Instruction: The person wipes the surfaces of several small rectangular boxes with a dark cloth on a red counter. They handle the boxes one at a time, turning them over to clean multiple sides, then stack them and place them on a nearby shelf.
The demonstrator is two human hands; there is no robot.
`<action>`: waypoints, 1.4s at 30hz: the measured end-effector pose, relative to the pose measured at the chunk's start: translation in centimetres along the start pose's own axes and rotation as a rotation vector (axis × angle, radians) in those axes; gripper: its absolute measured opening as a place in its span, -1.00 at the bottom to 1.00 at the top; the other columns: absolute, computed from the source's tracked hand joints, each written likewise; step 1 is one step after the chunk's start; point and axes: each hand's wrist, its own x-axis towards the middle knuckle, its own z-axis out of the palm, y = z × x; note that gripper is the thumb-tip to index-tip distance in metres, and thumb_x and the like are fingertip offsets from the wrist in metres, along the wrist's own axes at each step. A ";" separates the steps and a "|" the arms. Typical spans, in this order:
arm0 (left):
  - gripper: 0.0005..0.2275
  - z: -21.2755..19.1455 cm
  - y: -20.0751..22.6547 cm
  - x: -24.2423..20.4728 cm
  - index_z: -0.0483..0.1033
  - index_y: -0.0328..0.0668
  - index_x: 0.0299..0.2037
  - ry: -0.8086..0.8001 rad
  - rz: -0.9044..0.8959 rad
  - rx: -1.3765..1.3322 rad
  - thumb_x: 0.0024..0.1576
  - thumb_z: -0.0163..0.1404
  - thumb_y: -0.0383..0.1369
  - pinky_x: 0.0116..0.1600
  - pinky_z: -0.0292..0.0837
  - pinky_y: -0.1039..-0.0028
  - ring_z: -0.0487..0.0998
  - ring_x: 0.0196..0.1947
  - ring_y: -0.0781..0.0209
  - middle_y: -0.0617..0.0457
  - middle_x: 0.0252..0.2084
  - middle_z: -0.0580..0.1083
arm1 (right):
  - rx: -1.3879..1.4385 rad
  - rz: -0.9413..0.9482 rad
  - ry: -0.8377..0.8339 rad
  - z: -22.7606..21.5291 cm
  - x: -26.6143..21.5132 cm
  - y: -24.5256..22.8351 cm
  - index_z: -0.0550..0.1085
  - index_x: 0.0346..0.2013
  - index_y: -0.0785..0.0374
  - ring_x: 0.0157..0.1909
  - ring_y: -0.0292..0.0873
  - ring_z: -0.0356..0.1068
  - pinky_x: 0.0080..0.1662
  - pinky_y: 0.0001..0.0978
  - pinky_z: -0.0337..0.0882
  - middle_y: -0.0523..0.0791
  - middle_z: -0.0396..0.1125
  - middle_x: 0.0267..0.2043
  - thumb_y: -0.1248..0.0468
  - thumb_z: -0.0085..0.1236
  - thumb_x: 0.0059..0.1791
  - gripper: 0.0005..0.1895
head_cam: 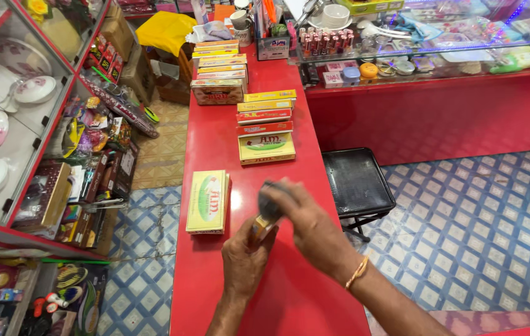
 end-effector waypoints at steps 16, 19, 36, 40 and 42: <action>-0.45 8.1 -9.1 2.7 0.22 -0.39 0.26 -0.474 -0.124 -1.331 0.41 -0.39 0.04 0.28 0.40 0.25 0.43 0.18 0.07 -0.09 0.14 0.39 | 0.301 0.211 0.259 4.0 -2.4 0.8 0.35 0.19 0.23 0.29 0.15 0.35 0.25 -0.14 0.38 0.08 0.29 0.23 0.54 -0.05 -0.05 -0.50; -0.45 6.2 -8.8 4.3 0.34 -0.25 0.21 -0.523 -0.342 -1.621 0.47 -0.35 0.14 0.08 0.52 0.21 0.53 -0.01 0.08 -0.02 -0.05 0.46 | 0.217 0.001 0.094 3.3 -2.9 -0.9 0.36 0.20 0.25 0.44 0.26 0.19 0.36 -0.05 0.24 0.13 0.24 0.36 0.57 -0.01 -0.12 -0.42; -0.56 3.5 2.7 9.6 0.39 -0.17 0.19 -0.291 -0.401 -1.291 0.37 -0.37 -0.05 0.05 0.51 0.35 0.54 -0.03 0.23 0.05 0.00 0.51 | 0.379 0.357 0.326 1.5 6.5 2.8 0.30 0.17 0.26 0.35 0.04 0.37 0.31 -0.22 0.33 0.08 0.33 0.31 0.31 -0.11 0.16 -0.72; -0.53 3.5 1.4 12.3 0.38 -0.23 0.13 -0.197 -0.422 -1.137 0.35 -0.33 0.02 -0.05 0.54 0.37 0.55 -0.12 0.23 0.02 -0.10 0.49 | 0.500 0.375 0.209 1.6 4.6 -0.1 0.29 0.21 0.26 0.40 0.03 0.32 0.29 -0.22 0.31 0.08 0.28 0.36 0.35 -0.11 0.13 -0.67; -0.52 3.1 1.2 13.0 0.39 -0.17 0.15 -0.233 -0.514 -1.114 0.33 -0.30 0.06 -0.14 0.53 0.41 0.55 -0.19 0.27 0.04 -0.15 0.50 | 0.464 0.344 0.239 1.2 3.8 -1.3 0.31 0.22 0.27 0.43 0.05 0.29 0.29 -0.21 0.30 0.09 0.23 0.42 0.37 -0.08 0.11 -0.65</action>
